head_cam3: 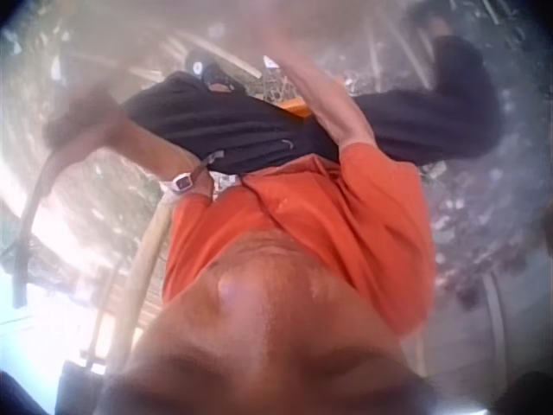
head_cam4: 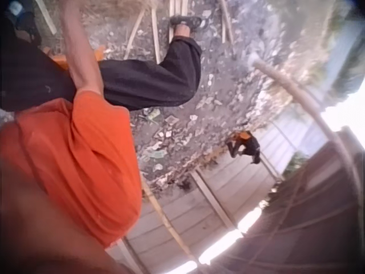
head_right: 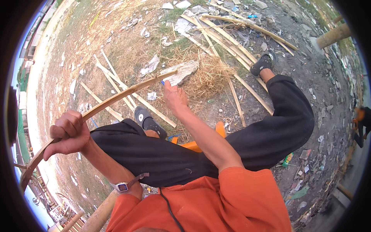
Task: The person sits on a small stool and uses a knife to shave thin strips from a long piece of bamboo. They hold the bamboo with their left hand and carefully scrape along its length with the knife in their right hand, creating a pile of shavings on the ground.
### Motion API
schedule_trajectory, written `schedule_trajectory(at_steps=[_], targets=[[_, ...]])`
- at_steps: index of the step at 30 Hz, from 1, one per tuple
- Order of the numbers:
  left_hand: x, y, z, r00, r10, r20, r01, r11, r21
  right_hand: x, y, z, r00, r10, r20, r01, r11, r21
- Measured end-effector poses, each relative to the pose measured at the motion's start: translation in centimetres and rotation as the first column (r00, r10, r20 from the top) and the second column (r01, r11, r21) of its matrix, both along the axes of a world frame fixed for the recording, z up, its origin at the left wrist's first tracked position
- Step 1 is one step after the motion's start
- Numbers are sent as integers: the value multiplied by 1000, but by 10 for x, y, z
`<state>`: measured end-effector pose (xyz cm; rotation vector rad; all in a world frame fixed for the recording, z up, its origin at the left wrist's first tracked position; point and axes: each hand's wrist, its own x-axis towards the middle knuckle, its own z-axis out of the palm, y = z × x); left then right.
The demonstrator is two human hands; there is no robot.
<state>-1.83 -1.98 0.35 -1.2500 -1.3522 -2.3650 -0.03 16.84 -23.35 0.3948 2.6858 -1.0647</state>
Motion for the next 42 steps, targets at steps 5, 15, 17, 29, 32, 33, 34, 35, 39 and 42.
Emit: schedule_trajectory(at_steps=[5, 15, 17, 29, 32, 33, 34, 35, 39, 42], targets=[[8, 12, 3, 997, -79, -26, 79, 997, -24, 6, 9, -29, 997, 53, -52, -45, 989, 138], [7, 15, -1, 997, -18, -69, 18, 1000, 3, 50, 64, -59, 975, -111, -191, 109, 994, -25], [3, 14, -1, 996, -26, -90, 26, 1000, 1, 36, 40, -29, 934, 15, -356, -53, 994, -98], [9, 15, -2, 996, -42, -79, 39, 999, -35, -23, 18, -24, 998, 63, -10, -63, 996, 68], [7, 31, 3, 992, -98, -80, 97, 995, -19, -34, 36, -88, 999, -39, 2, 39, 985, 169], [4, 34, 6, 989, -116, -87, 115, 993, -24, -38, 46, -112, 990, -127, 66, 114, 980, 165], [6, 31, 6, 990, -119, -77, 116, 993, -37, -37, 48, -116, 996, -78, 54, 67, 981, 180], [8, 26, 6, 992, -102, -76, 99, 994, -40, -36, 49, -120, 999, -28, 41, 19, 981, 195], [8, 24, 4, 996, -48, -82, 47, 999, -12, -43, 57, -150, 999, 32, -33, -21, 957, 289], [-2, 27, 4, 993, -78, -87, 77, 997, -7, -72, 91, -168, 909, -45, 414, 284, 795, -536]])
